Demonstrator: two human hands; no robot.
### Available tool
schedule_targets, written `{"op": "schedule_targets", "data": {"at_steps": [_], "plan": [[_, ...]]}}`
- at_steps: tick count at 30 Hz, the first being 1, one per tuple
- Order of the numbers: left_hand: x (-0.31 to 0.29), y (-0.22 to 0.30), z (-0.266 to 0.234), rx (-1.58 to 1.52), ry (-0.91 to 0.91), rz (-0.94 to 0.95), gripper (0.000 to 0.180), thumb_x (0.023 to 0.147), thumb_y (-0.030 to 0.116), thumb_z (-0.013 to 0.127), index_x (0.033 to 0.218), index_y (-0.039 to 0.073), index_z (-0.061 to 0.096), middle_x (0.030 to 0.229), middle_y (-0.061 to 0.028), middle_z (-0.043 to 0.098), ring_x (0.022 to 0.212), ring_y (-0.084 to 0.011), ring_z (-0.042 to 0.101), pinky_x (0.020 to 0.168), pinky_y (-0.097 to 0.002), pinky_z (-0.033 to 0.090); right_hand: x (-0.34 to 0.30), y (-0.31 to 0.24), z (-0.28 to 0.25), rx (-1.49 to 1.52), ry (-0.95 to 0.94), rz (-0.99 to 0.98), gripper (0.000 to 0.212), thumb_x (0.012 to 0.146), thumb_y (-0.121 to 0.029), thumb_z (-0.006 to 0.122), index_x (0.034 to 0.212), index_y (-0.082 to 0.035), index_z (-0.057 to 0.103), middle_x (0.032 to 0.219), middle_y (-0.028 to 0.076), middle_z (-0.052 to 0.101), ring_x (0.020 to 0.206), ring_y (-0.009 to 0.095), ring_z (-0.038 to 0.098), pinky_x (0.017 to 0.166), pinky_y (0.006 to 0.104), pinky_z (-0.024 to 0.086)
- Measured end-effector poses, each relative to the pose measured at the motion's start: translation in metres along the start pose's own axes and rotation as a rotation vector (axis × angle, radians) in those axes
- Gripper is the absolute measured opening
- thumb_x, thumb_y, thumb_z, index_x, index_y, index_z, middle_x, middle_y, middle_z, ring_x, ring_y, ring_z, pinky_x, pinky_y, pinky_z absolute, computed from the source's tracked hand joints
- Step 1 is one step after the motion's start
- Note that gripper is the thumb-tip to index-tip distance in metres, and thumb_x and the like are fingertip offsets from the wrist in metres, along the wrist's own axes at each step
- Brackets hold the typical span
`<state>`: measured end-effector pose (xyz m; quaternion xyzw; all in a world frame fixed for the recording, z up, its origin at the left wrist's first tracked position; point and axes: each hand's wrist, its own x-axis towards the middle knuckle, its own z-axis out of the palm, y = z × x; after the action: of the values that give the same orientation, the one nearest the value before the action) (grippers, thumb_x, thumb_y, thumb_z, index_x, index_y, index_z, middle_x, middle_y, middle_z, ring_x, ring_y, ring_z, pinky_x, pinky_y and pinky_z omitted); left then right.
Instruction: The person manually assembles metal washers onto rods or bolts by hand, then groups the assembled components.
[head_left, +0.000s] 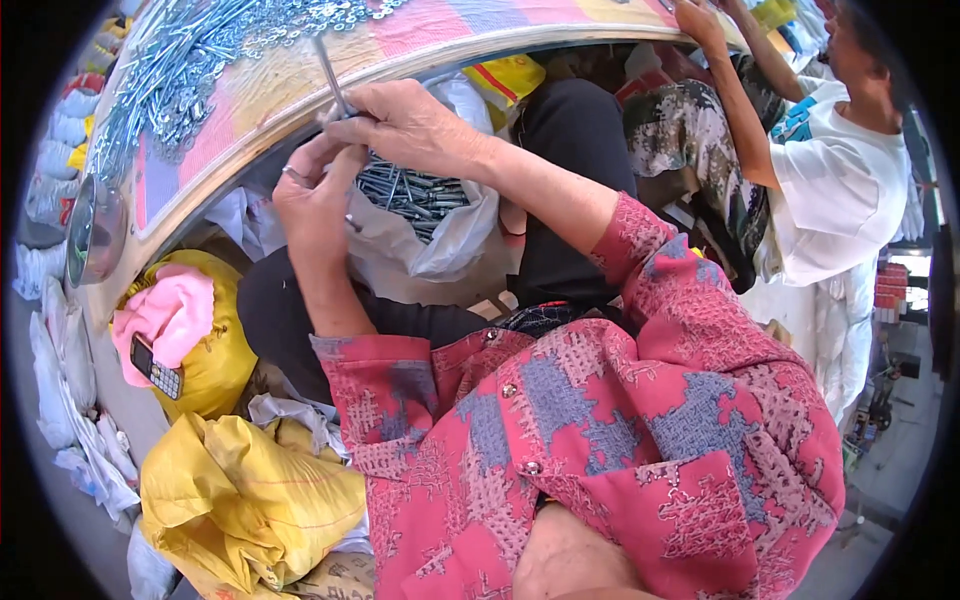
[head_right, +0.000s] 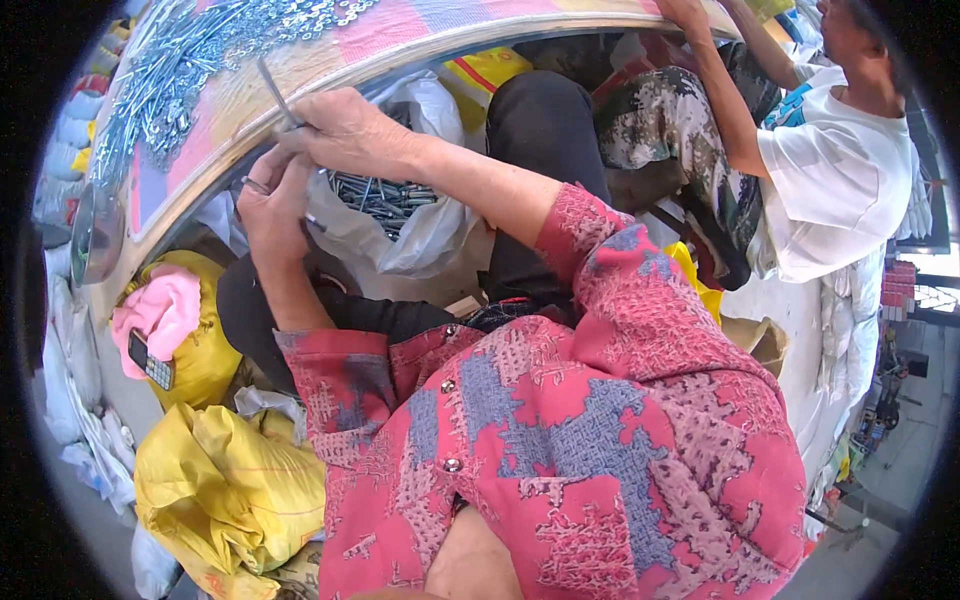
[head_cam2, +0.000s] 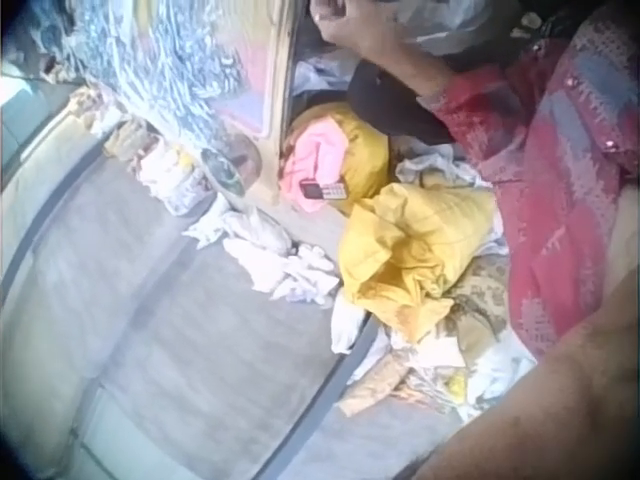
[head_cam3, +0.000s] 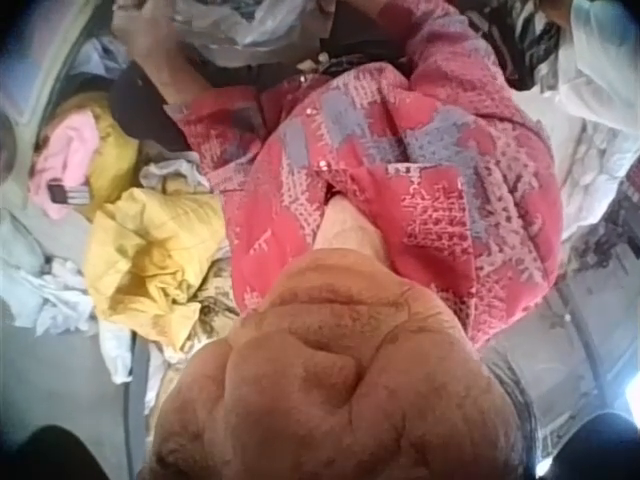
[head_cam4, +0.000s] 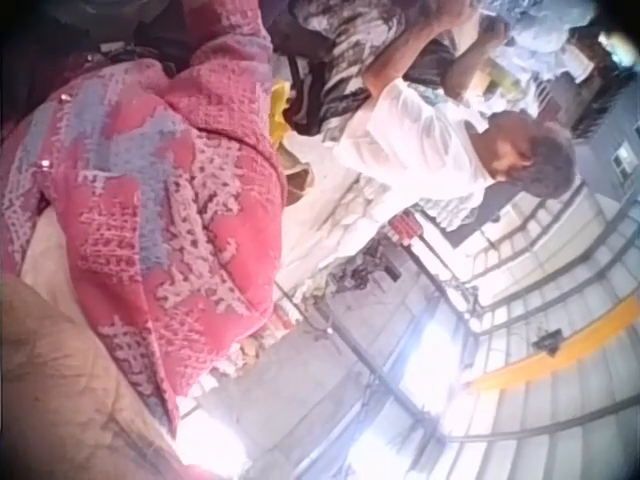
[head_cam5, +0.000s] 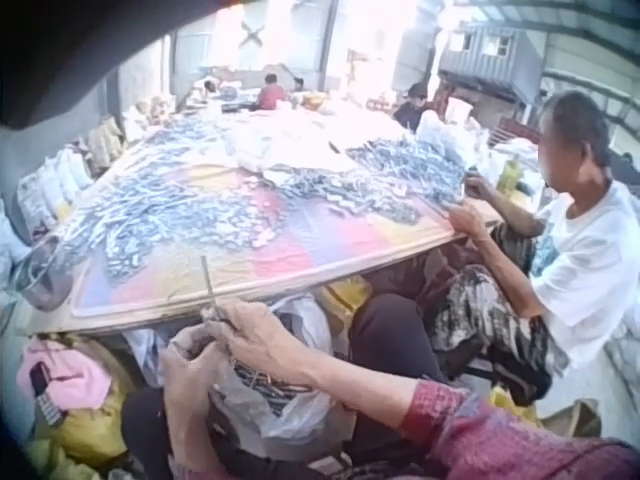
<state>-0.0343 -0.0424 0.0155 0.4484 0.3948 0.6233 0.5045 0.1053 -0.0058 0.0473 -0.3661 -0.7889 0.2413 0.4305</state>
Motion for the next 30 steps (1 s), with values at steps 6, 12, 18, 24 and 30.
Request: {"op": "schedule_targets", "data": {"at_steps": [6,12,18,24,30], "plan": [[0.008,0.005,-0.002,0.036,0.021,-0.251,0.054,0.084,0.023,0.072,0.125,-0.003,0.049,0.089,-0.0017,0.064,0.06,0.0005,0.045,0.045,-0.0155,0.027,-0.053,0.055,-0.013,-0.343,-0.401,0.265,0.038,0.084,-0.039,0.064,0.088,-0.001,0.062,0.082,0.022,0.062,0.081,0.041,0.061,0.069,0.0473,0.047],[0.005,-0.017,0.014,0.012,-0.195,-0.334,0.08,0.094,0.06,0.041,0.142,-0.002,0.03,0.087,0.0,0.059,0.055,-0.001,0.04,0.044,-0.0162,0.028,-0.033,0.008,-0.019,0.027,-0.081,0.147,0.026,0.081,-0.027,0.064,0.086,-0.001,0.063,0.076,0.02,0.063,0.072,0.037,0.064,0.064,0.0419,0.049],[0.026,0.001,0.073,-0.159,-0.154,-0.404,0.067,0.096,0.055,0.04,0.133,-0.001,0.039,0.076,0.0003,0.054,0.052,-0.0044,0.041,0.043,-0.019,0.028,-0.016,0.025,-0.055,0.146,0.059,0.208,0.024,0.083,-0.018,0.063,0.079,0.005,0.057,0.066,0.017,0.061,0.059,0.024,0.064,0.057,0.0354,0.05],[0.022,-0.029,0.055,-0.019,-0.365,-0.433,0.035,0.099,0.032,0.049,0.098,0.0,0.06,0.059,0.0023,0.048,0.044,-0.0043,0.033,0.038,-0.0193,0.024,0.031,0.083,-0.108,0.07,0.031,0.32,0.041,0.085,-0.037,0.057,0.082,0.004,0.063,0.07,0.022,0.062,0.068,0.03,0.064,0.063,0.041,0.05],[0.031,-0.031,0.047,-0.192,-0.33,-0.561,0.031,0.099,0.027,0.05,0.088,-0.001,0.059,0.051,0.0073,0.033,0.042,-0.002,0.025,0.038,-0.0196,0.019,0.113,0.231,-0.185,-1.141,0.295,0.388,0.022,0.078,-0.018,0.058,0.092,-0.005,0.068,0.085,0.016,0.068,0.081,0.032,0.067,0.069,0.0434,0.053]]}}
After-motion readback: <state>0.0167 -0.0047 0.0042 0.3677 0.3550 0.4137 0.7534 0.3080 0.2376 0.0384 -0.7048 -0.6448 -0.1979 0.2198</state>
